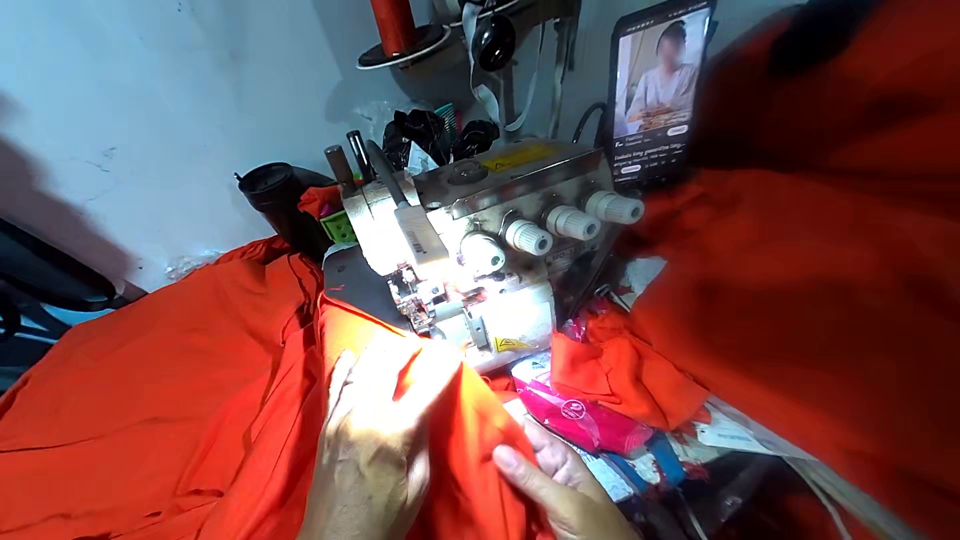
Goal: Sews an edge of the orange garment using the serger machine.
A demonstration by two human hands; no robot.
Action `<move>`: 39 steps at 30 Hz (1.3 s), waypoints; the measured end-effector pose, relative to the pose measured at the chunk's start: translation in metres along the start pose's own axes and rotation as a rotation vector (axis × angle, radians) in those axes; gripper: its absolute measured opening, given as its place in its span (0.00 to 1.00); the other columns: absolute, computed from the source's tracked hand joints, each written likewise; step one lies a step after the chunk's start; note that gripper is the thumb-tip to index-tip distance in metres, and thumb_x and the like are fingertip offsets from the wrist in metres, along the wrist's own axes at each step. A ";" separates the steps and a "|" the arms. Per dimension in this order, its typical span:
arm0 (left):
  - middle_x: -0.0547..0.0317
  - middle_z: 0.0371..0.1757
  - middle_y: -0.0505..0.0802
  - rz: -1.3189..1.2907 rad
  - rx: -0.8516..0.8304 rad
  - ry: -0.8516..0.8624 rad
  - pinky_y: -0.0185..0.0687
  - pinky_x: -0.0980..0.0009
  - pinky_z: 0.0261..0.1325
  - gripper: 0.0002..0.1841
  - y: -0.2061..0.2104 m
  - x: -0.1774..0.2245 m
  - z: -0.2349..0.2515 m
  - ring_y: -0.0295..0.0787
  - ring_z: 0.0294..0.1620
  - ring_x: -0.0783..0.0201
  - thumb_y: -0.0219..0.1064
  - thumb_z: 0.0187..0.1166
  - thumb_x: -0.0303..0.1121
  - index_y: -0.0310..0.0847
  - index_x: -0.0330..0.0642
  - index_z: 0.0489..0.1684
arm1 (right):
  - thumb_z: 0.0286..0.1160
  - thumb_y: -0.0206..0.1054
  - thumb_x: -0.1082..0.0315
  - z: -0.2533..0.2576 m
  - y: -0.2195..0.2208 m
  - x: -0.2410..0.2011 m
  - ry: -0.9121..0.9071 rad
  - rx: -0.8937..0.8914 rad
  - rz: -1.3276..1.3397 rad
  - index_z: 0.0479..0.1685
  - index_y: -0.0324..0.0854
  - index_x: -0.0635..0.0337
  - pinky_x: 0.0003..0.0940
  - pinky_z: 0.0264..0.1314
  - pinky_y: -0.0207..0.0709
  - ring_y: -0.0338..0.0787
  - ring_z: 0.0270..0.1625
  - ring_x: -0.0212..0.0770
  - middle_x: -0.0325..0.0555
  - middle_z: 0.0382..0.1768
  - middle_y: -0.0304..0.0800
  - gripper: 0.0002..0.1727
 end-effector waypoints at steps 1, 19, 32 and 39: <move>0.48 0.59 0.95 -0.026 0.020 -0.005 0.80 0.48 0.64 0.19 -0.003 0.004 -0.001 0.92 0.61 0.46 0.59 0.75 0.29 0.96 0.48 0.55 | 0.86 0.50 0.77 -0.004 -0.001 0.000 0.026 0.026 0.045 0.50 0.82 0.60 0.25 0.56 0.86 0.93 0.47 0.25 0.35 0.41 0.94 0.13; 0.54 0.61 0.92 0.076 -0.088 -0.113 0.79 0.51 0.69 0.22 -0.016 -0.051 0.008 0.86 0.69 0.51 0.54 0.71 0.29 0.95 0.49 0.54 | 0.93 0.43 0.60 0.022 0.030 0.009 0.122 -0.239 -0.032 0.53 0.80 0.60 0.29 0.65 0.83 0.89 0.55 0.26 0.36 0.46 0.91 0.20; 0.50 0.60 0.93 -0.098 -0.056 -0.072 0.79 0.52 0.66 0.18 -0.006 -0.016 0.018 0.87 0.66 0.50 0.60 0.79 0.37 0.94 0.41 0.56 | 0.88 0.57 0.66 0.021 0.021 0.006 0.026 -0.524 -0.096 0.41 0.86 0.47 0.20 0.56 0.83 0.89 0.46 0.17 0.20 0.38 0.91 0.11; 0.58 0.71 0.90 -0.124 -0.194 -0.107 0.72 0.59 0.80 0.18 0.014 -0.088 0.033 0.82 0.77 0.62 0.61 0.85 0.42 0.91 0.45 0.63 | 0.87 0.57 0.72 0.026 0.020 0.007 -0.034 -0.489 -0.204 0.43 0.87 0.54 0.20 0.53 0.84 0.89 0.44 0.18 0.24 0.37 0.91 0.11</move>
Point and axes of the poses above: each hand's wrist, its own z-axis towards the middle knuckle, its own y-axis out of the palm, x = y × z, the point moved 10 cm from there along z, towards the middle knuckle
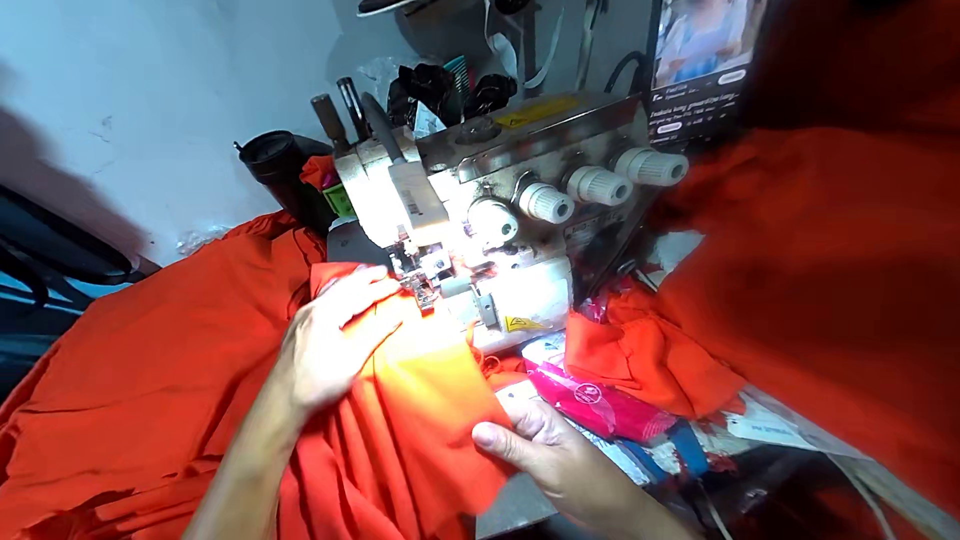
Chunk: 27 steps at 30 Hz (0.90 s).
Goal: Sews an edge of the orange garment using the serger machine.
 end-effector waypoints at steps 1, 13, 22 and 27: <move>0.57 0.69 0.91 -0.032 0.016 0.044 0.71 0.61 0.81 0.17 -0.001 -0.003 0.009 0.82 0.76 0.63 0.62 0.85 0.42 0.91 0.44 0.61 | 0.86 0.57 0.72 0.001 -0.001 0.001 0.002 0.009 -0.023 0.43 0.86 0.55 0.21 0.54 0.85 0.90 0.45 0.19 0.25 0.38 0.91 0.11; 0.56 0.64 0.92 0.046 0.011 0.126 0.79 0.69 0.70 0.16 -0.037 0.039 -0.128 0.87 0.67 0.64 0.54 0.86 0.31 0.87 0.55 0.61 | 0.83 0.63 0.67 -0.004 -0.008 0.006 -0.007 0.094 -0.164 0.44 0.90 0.52 0.24 0.55 0.87 0.92 0.46 0.24 0.29 0.39 0.94 0.08; 0.51 0.32 0.90 -0.105 -0.019 0.262 0.79 0.70 0.54 0.12 -0.025 0.092 -0.111 0.87 0.42 0.59 0.56 0.87 0.28 0.90 0.43 0.46 | 0.77 0.67 0.74 -0.022 -0.006 -0.028 -0.418 0.287 -0.508 0.77 0.79 0.53 0.23 0.71 0.81 0.87 0.67 0.26 0.36 0.68 0.89 0.26; 0.55 0.24 0.84 -0.039 0.138 0.181 0.67 0.80 0.31 0.17 -0.059 0.114 -0.054 0.77 0.27 0.72 0.59 0.89 0.41 0.88 0.39 0.36 | 0.86 0.57 0.73 -0.021 -0.003 -0.029 -0.335 0.257 -0.309 0.53 0.90 0.62 0.20 0.65 0.82 0.88 0.57 0.18 0.31 0.51 0.94 0.14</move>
Point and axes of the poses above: each hand's wrist, its own z-axis towards the middle knuckle, its own y-axis out of the palm, x = y × z, the point moved 10 cm from there along z, towards the middle knuckle
